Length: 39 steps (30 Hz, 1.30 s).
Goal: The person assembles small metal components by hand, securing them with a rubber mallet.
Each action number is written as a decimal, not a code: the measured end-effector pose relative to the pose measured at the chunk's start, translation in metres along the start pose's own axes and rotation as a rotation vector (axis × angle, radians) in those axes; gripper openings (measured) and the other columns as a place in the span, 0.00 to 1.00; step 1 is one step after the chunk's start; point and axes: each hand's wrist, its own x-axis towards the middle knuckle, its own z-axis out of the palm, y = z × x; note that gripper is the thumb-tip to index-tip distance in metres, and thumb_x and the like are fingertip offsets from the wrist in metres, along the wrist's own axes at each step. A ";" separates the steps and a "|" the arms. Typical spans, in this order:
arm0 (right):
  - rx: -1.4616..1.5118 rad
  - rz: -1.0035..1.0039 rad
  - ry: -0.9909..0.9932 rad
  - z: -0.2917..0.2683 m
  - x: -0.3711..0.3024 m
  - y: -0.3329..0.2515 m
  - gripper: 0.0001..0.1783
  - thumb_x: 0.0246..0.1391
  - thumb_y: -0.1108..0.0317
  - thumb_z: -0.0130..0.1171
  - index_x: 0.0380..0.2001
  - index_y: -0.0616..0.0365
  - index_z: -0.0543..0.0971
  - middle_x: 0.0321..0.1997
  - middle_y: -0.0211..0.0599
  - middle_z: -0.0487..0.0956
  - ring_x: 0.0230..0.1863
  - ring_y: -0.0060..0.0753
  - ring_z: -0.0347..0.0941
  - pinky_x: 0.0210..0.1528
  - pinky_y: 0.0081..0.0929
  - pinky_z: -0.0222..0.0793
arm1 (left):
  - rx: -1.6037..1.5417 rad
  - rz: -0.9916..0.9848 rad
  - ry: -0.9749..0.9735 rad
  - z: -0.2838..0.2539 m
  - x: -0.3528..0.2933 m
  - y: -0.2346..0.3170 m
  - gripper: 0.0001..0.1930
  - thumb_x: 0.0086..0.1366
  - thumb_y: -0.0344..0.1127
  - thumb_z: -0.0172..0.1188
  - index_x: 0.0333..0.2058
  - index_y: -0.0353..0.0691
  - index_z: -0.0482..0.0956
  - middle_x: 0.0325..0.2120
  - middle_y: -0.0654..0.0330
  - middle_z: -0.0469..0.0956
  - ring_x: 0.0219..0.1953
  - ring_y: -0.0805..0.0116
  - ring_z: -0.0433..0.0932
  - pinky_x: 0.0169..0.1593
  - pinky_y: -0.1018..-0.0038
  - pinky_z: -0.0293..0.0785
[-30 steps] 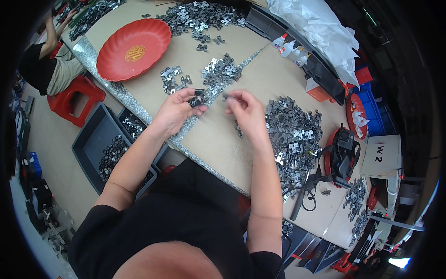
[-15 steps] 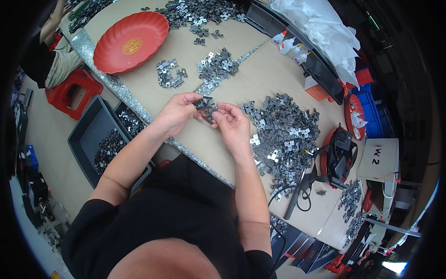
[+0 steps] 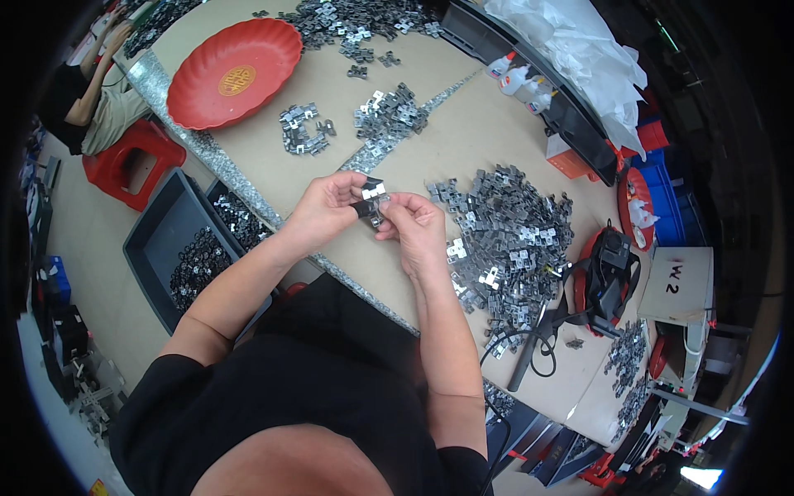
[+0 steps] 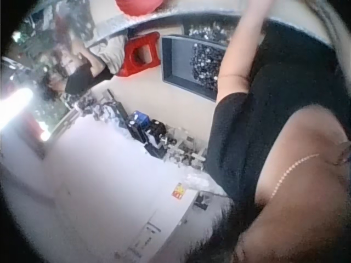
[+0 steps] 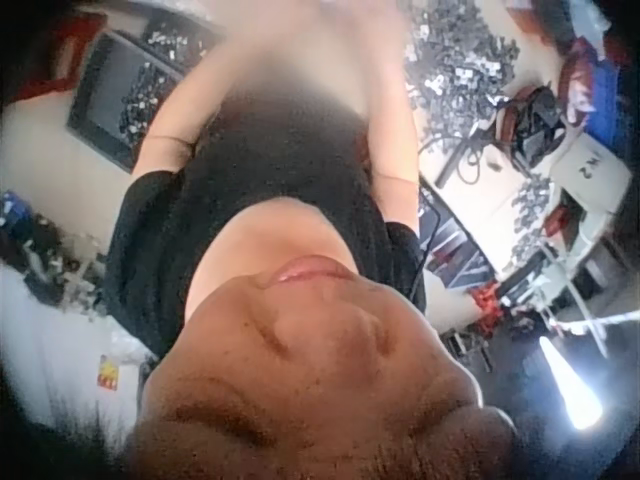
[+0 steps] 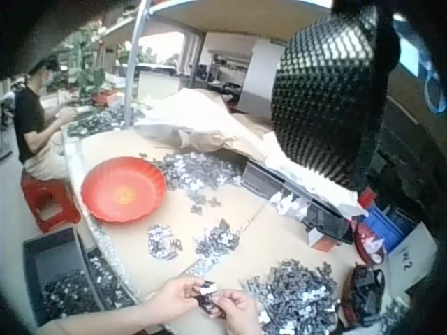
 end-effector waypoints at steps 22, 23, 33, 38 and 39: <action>-0.949 -0.489 0.165 -0.014 -0.008 -0.016 0.09 0.48 0.69 0.56 0.31 0.64 0.77 0.23 0.36 0.75 0.22 0.28 0.70 0.27 0.22 0.66 | 1.276 0.409 0.359 -0.041 0.040 0.028 0.14 0.49 0.28 0.57 0.38 0.37 0.75 0.32 0.58 0.72 0.36 0.61 0.71 0.39 0.68 0.68; -1.169 -0.476 0.191 -0.013 -0.011 -0.021 0.10 0.48 0.68 0.54 0.30 0.64 0.78 0.24 0.41 0.75 0.24 0.37 0.71 0.30 0.28 0.66 | 1.445 0.382 0.355 -0.048 0.046 0.035 0.11 0.49 0.28 0.54 0.34 0.38 0.76 0.31 0.57 0.72 0.38 0.61 0.70 0.41 0.68 0.66; -1.500 -0.439 0.240 0.006 0.017 -0.047 0.10 0.47 0.67 0.52 0.30 0.62 0.76 0.35 0.50 0.73 0.34 0.52 0.72 0.38 0.40 0.67 | 1.657 0.228 0.095 -0.055 0.060 0.040 0.14 0.49 0.23 0.48 0.37 0.35 0.75 0.31 0.55 0.71 0.40 0.58 0.67 0.45 0.66 0.63; -1.332 -0.412 0.180 0.022 0.073 -0.030 0.10 0.45 0.68 0.53 0.31 0.62 0.76 0.33 0.48 0.75 0.37 0.50 0.71 0.41 0.38 0.66 | 1.460 0.281 0.130 -0.059 0.059 0.036 0.18 0.45 0.18 0.48 0.38 0.33 0.74 0.32 0.51 0.71 0.41 0.53 0.68 0.46 0.64 0.64; -1.369 -0.414 0.191 0.025 0.077 -0.028 0.10 0.45 0.68 0.54 0.31 0.62 0.76 0.32 0.47 0.75 0.37 0.50 0.71 0.41 0.38 0.66 | 1.419 0.297 0.121 -0.062 0.058 0.035 0.19 0.44 0.17 0.48 0.38 0.32 0.73 0.32 0.50 0.71 0.41 0.51 0.68 0.46 0.64 0.64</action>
